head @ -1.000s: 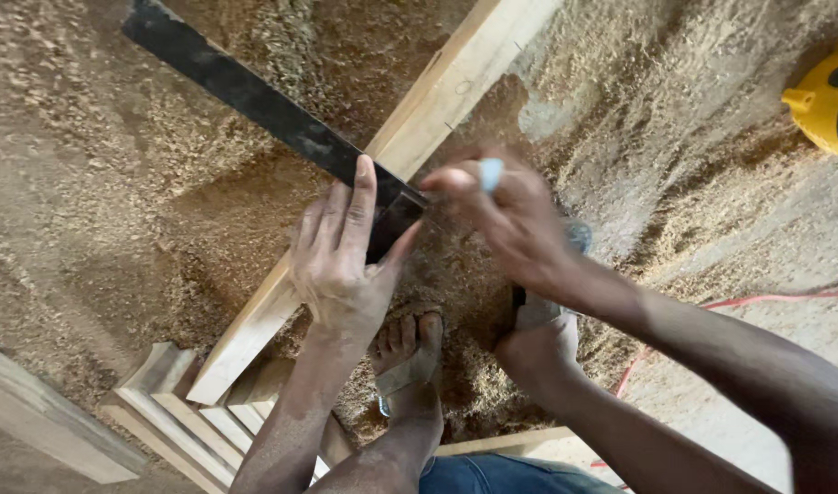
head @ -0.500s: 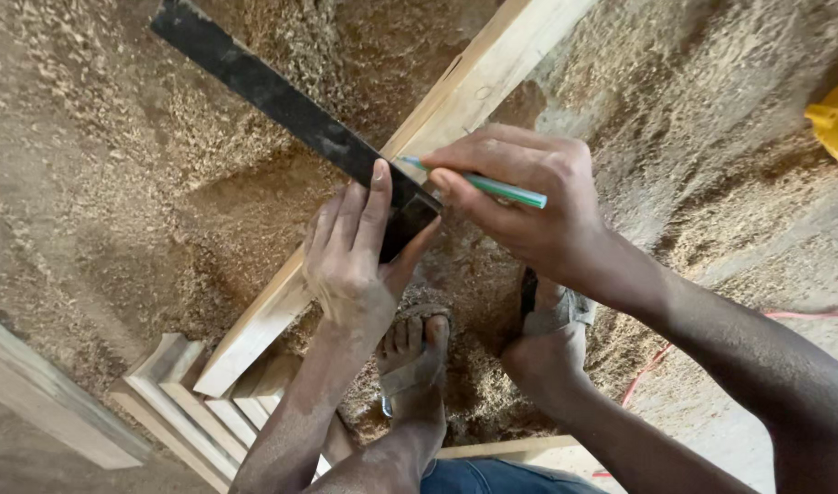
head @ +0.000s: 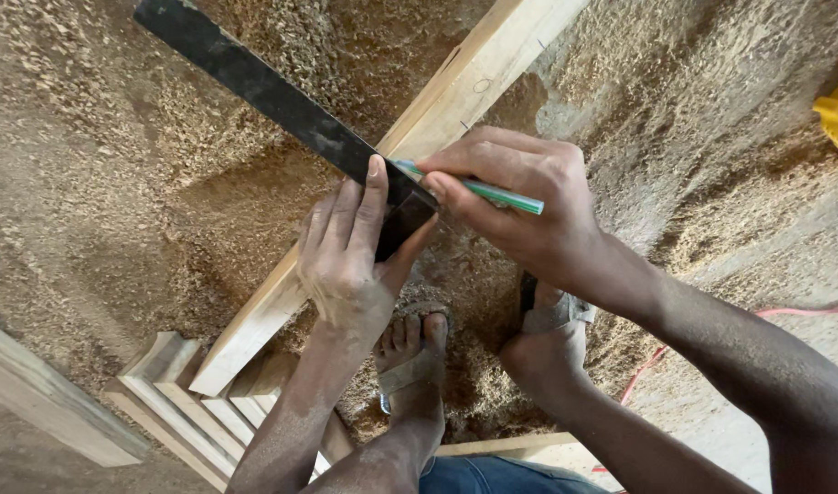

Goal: The person kneels on a sawdust-covered floor and marks cutting lines on narrow wooden slats. They hold an L-square against each slat and draw a line with a pencil, then set the marked slat on a stack and pick up the next unmarked one, repeating the process.

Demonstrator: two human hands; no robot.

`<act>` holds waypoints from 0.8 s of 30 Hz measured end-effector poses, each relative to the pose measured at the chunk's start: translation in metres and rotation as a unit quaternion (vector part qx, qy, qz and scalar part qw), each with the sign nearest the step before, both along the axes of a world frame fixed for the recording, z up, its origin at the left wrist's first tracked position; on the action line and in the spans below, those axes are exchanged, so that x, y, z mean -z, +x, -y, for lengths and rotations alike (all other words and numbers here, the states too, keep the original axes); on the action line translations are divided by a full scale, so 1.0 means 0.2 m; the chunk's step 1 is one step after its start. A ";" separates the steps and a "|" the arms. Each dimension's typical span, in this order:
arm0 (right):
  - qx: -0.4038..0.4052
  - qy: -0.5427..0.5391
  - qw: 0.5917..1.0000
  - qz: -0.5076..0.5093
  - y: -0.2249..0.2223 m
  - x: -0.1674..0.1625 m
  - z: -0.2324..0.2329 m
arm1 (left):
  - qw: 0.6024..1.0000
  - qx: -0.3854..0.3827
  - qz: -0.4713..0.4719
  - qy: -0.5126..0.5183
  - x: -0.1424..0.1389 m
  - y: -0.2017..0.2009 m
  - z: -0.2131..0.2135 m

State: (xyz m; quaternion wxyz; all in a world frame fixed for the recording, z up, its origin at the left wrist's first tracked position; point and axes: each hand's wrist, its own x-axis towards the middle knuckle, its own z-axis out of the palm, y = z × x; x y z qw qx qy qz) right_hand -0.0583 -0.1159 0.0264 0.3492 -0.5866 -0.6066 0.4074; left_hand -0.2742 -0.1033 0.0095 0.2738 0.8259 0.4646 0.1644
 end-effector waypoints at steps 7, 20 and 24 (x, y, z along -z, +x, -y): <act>-0.066 -0.095 0.993 0.005 0.13 -0.05 0.16 | 1.000 -0.003 0.010 0.020 0.06 -0.01 0.02; -0.156 -0.368 0.905 0.146 0.55 -0.82 0.45 | 0.998 -0.015 0.045 0.036 0.08 0.00 0.02; -0.117 -0.382 0.895 0.198 0.65 -1.06 0.55 | 0.997 -0.023 0.038 0.065 0.07 0.00 0.03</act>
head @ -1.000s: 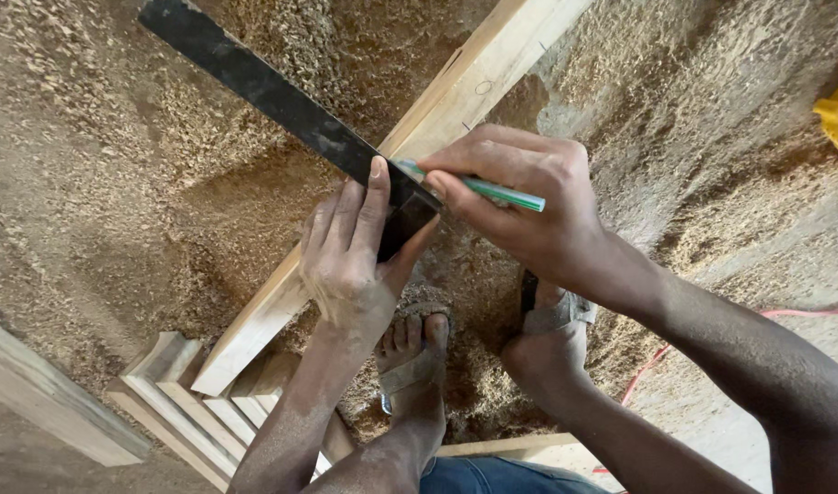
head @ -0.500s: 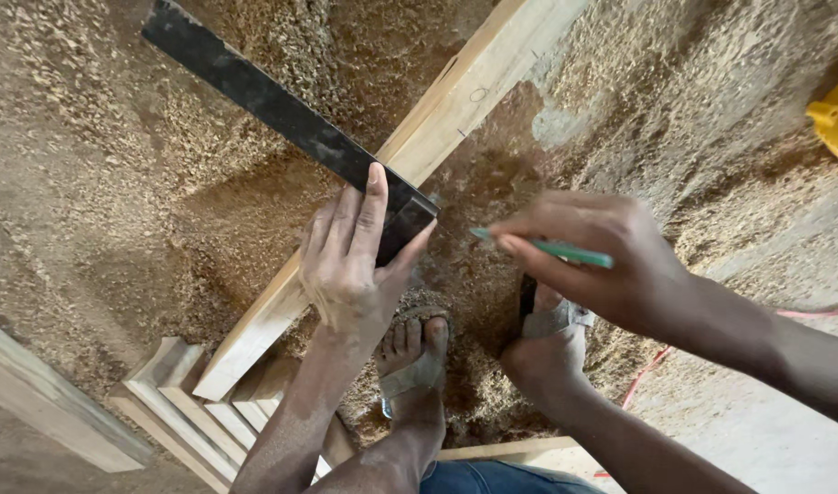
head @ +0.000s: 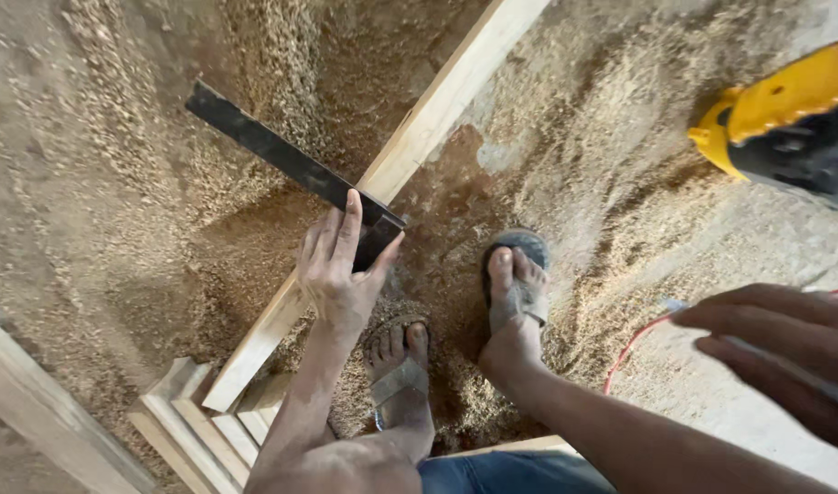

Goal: The person kneels on a sawdust-covered floor and marks cutting lines on narrow wooden slats. They hold an L-square against each slat and draw a line with a pencil, then set the marked slat on a stack and pick up the next unmarked one, repeating the process.

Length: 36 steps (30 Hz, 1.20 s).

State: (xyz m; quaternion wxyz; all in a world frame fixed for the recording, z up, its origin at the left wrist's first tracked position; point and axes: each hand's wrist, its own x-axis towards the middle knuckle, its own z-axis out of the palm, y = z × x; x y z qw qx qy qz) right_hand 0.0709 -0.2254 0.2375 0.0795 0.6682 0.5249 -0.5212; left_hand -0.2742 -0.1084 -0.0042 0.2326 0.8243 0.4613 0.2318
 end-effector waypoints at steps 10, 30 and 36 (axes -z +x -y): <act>0.203 0.266 0.941 -0.054 -0.05 0.26 -0.06 | 0.999 0.011 0.031 -0.011 -0.02 0.07 -0.03; 0.427 0.158 0.846 -0.278 -0.69 1.09 -0.42 | 0.974 0.093 -0.186 -0.095 -0.17 0.27 -0.17; 0.418 0.274 0.837 -0.221 -0.72 1.12 -0.41 | 0.939 0.193 -0.226 -0.173 -0.23 0.24 -0.25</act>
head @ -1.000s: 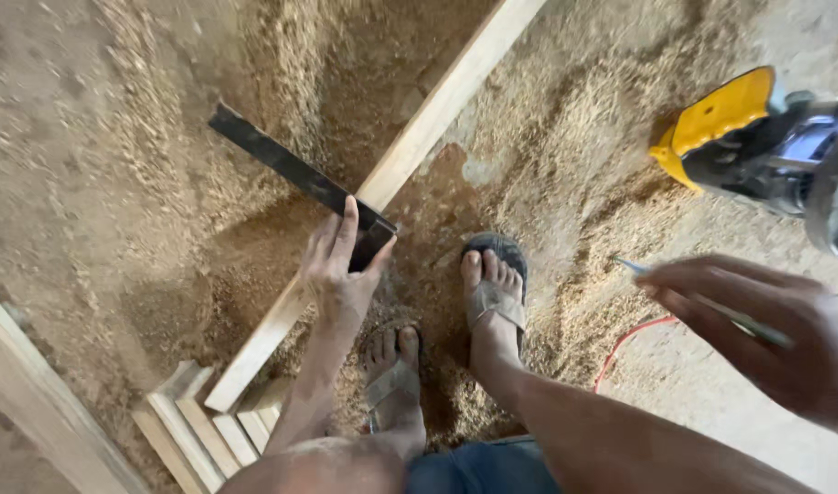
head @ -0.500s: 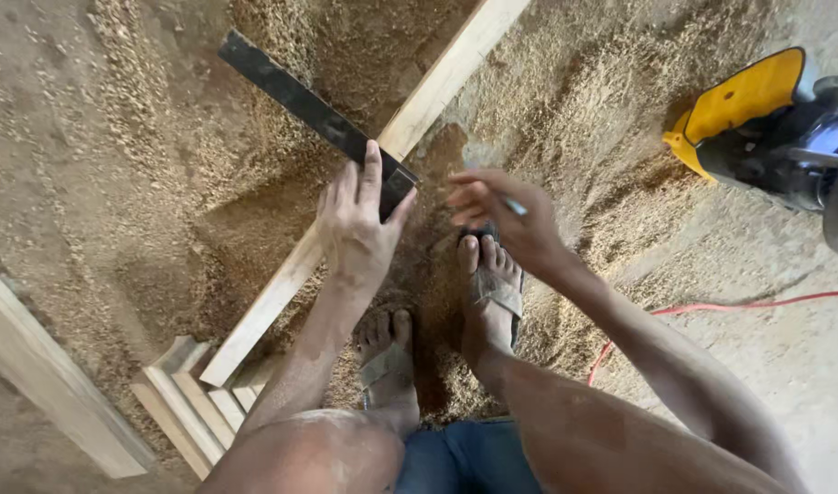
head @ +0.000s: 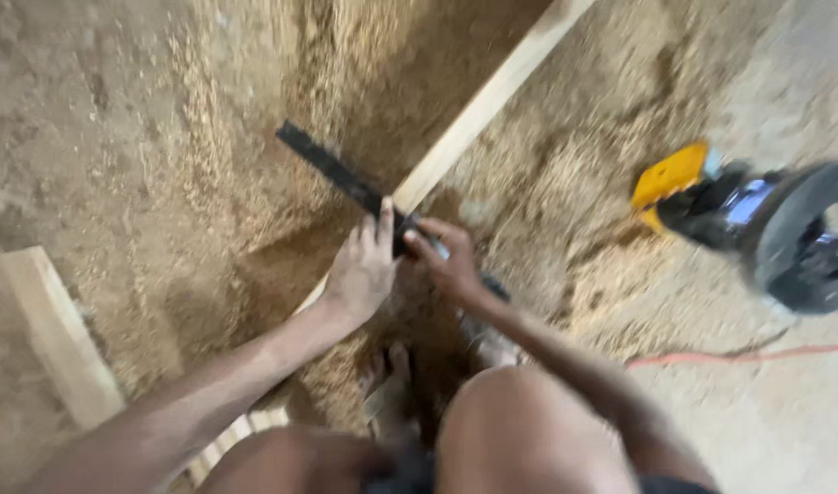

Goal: The person kneels on a sawdust-covered floor and marks cutting lines on narrow wooden slats. They hold an L-square against each slat and draw a line with a pencil, then set the marked slat on a stack and pick up the next unmarked one, repeating the process.

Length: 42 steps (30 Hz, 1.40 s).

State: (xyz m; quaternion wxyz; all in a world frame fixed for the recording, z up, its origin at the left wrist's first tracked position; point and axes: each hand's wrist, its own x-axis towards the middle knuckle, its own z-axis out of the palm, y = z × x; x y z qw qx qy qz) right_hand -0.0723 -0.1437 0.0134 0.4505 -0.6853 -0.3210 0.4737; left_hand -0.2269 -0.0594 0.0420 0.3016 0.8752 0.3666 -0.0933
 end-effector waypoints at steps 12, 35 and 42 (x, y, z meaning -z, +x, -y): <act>0.035 -0.016 0.994 -0.099 0.01 0.04 0.02 | 0.998 0.000 -0.019 0.061 0.02 0.06 0.06; 0.004 -0.043 0.991 -0.126 0.05 0.02 -0.01 | 0.997 -0.009 -0.065 0.035 0.02 0.09 0.07; -0.054 0.060 0.997 -0.001 0.20 -0.10 0.01 | 0.997 0.003 -0.075 0.034 0.02 0.10 0.06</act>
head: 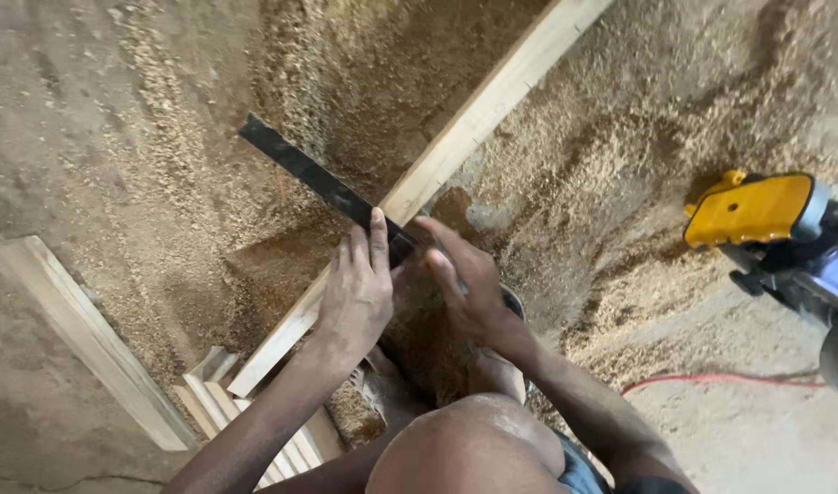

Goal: The person kneels on a sawdust-covered floor and marks cutting lines on narrow wooden slats. They hold an L-square against each slat and draw a line with a pencil, then set the marked slat on a stack and pick up the next unmarked one, repeating the process.

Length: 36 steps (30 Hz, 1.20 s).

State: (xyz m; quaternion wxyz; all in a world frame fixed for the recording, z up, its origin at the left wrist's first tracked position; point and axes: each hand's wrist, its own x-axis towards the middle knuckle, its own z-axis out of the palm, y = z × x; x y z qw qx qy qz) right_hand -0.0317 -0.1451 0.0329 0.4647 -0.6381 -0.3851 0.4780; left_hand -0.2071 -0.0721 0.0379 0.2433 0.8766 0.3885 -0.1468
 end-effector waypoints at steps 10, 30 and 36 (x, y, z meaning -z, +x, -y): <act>-0.021 0.004 0.999 -0.030 0.10 -0.03 -0.04 | 0.997 0.042 -0.063 0.016 -0.01 0.00 -0.01; -0.066 -0.026 0.997 -0.015 0.05 0.02 -0.20 | 0.999 0.034 -0.032 0.023 -0.04 0.01 -0.03; -0.115 -0.052 0.991 0.033 0.11 0.01 -0.12 | 0.997 0.048 -0.063 0.010 -0.03 0.01 -0.02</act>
